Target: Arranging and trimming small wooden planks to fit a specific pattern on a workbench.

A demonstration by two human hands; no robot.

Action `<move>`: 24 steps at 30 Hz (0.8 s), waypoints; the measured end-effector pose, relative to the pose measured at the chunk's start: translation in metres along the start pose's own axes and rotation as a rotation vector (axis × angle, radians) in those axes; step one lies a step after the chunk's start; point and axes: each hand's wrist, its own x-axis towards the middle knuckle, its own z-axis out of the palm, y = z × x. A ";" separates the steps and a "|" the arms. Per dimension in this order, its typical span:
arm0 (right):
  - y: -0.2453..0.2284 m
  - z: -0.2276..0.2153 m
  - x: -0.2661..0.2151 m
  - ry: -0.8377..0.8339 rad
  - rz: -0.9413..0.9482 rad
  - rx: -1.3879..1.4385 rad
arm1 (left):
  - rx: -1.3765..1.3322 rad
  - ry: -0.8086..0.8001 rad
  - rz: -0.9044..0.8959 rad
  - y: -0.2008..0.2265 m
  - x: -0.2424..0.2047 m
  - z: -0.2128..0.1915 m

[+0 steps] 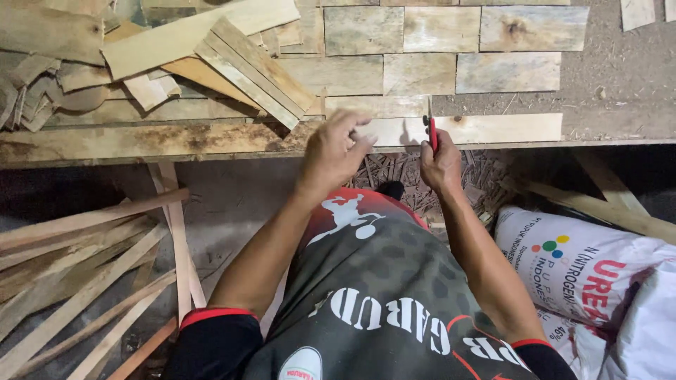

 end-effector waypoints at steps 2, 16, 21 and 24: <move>0.008 0.009 0.007 0.025 -0.037 0.009 | 0.097 -0.032 -0.017 -0.060 0.000 0.036; -0.028 0.069 0.003 0.153 -0.607 0.030 | 0.527 -0.099 0.403 -0.158 0.048 0.119; -0.029 0.072 0.004 0.124 -0.493 -0.027 | 0.575 -0.117 0.378 -0.167 0.048 0.120; -0.040 0.070 0.001 0.090 -0.359 -0.036 | 0.578 -0.121 0.390 -0.169 0.049 0.118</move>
